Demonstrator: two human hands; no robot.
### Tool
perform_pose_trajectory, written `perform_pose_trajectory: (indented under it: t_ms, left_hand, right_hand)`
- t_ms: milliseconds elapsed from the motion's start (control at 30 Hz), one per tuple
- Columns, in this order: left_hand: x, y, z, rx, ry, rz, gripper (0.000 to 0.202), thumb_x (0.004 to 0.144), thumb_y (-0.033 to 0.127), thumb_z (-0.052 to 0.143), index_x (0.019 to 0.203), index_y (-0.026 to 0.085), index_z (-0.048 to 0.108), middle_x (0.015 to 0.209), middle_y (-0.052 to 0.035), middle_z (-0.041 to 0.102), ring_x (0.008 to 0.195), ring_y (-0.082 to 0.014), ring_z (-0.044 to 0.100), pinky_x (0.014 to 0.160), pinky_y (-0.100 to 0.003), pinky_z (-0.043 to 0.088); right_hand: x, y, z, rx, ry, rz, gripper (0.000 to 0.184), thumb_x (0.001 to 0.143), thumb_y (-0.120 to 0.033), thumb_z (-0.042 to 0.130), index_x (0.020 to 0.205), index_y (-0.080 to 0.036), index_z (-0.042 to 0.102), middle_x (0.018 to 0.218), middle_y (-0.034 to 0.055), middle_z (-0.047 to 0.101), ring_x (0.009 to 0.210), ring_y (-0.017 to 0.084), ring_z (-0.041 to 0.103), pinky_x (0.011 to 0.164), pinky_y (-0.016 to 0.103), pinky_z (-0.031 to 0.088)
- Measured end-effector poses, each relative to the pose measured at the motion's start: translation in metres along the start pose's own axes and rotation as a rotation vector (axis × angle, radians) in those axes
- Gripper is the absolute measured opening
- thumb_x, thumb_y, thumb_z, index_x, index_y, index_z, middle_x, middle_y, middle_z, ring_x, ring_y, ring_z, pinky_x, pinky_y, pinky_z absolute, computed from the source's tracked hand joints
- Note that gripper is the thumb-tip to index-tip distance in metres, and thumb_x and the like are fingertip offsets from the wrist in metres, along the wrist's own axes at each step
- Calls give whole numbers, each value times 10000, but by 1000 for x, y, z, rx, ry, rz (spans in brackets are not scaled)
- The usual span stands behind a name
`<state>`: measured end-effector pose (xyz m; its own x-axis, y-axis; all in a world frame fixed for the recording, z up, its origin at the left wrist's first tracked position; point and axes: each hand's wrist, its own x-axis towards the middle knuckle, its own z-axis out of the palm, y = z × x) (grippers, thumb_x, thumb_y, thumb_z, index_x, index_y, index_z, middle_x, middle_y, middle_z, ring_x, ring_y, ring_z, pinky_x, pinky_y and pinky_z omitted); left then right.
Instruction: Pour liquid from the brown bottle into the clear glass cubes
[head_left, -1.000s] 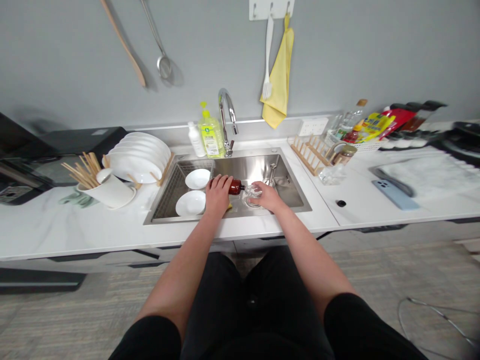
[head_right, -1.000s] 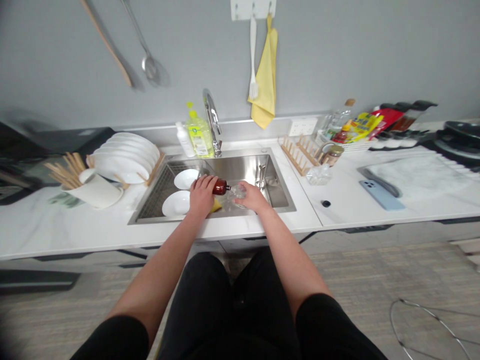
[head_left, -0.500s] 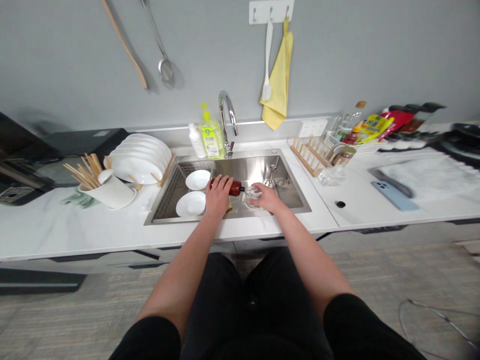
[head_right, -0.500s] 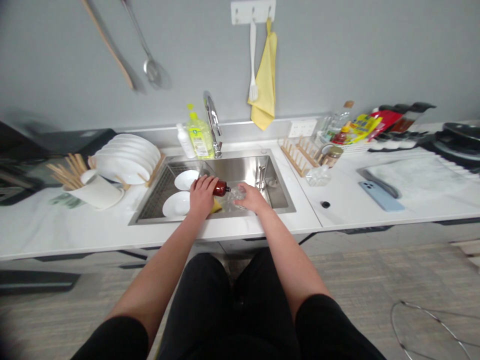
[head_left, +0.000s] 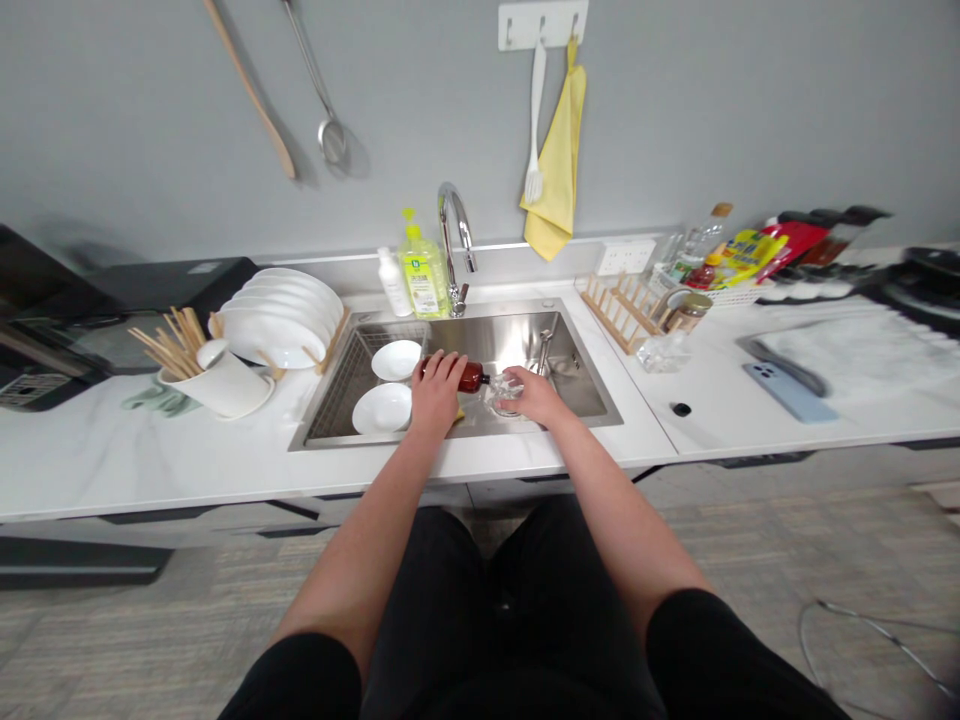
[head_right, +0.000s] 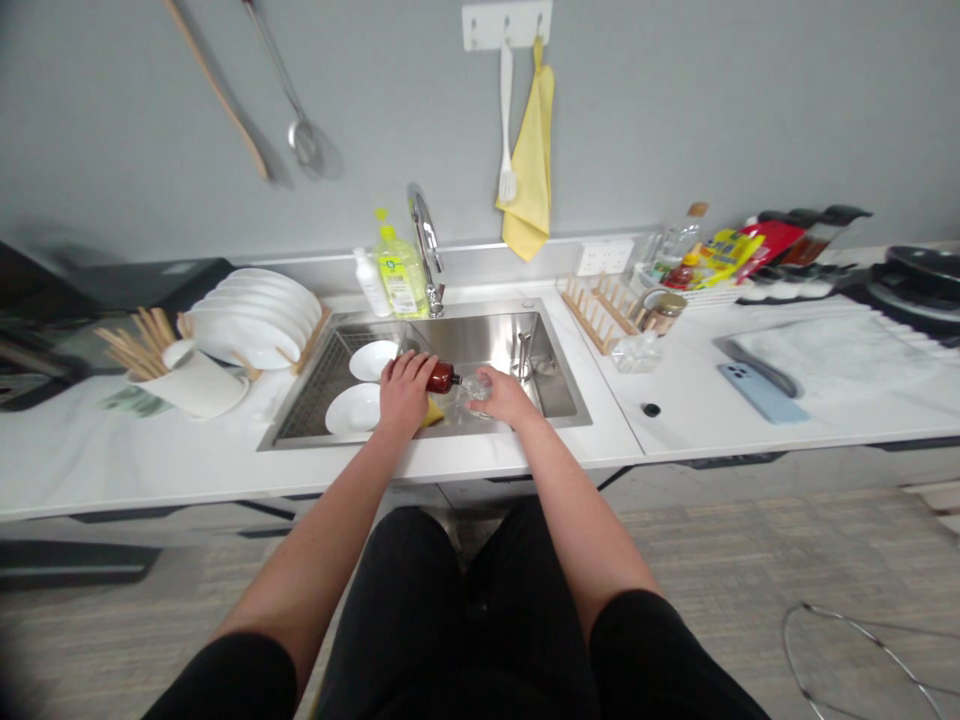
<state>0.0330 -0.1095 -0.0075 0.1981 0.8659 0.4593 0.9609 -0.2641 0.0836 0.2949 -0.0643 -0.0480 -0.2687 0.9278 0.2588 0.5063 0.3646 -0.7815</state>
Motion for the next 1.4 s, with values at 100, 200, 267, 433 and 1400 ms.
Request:
perform_pose_trajectory:
  t_ms: [100,200,267,433,1400]
  left_hand:
    - [0,0,0,-1,4,1,705,1043,133,518,1718,313,609,1750,-89,631,1694,-353,489,1432,-604,308]
    - [-1,0,1,12,19,4,683,1059,134,490,1709,300,619,1746,-87,635,1690,-350,492,1432,-595,306]
    - [-1,0,1,12,22,8,675,1065,136,481,1706,294,622,1748,-91,632,1690,-351,492,1430,-598,309]
    - [-1,1,0,20,3,7,713,1042,130,516,1726,312,601,1753,-95,628,1689,-355,495,1430,-603,310]
    - [-2,-3,7,27,59,48,661,1058,135,514,1695,259,640,1733,-122,644,1676,-375,508,1431,-621,308]
  right_hand:
    - [0,0,0,5,-5,8,729,692,-375,1055,1353,-270,768,1249,76,860,1129,325,827,1040,469,648]
    - [0,0,0,2,-5,12,732,693,-375,1057,1355,-260,766,1263,85,858,1127,326,825,1041,470,646]
    - [0,0,0,0,-11,11,732,700,-374,1055,1359,-252,764,1276,95,857,1135,330,824,1042,473,644]
    - [1,3,1,7,-17,6,734,698,-372,1056,1360,-250,765,1294,93,857,1143,321,822,1062,471,637]
    - [1,1,2,40,-17,45,776,682,-333,1069,1385,-220,760,1304,113,858,1179,313,830,1072,439,638]
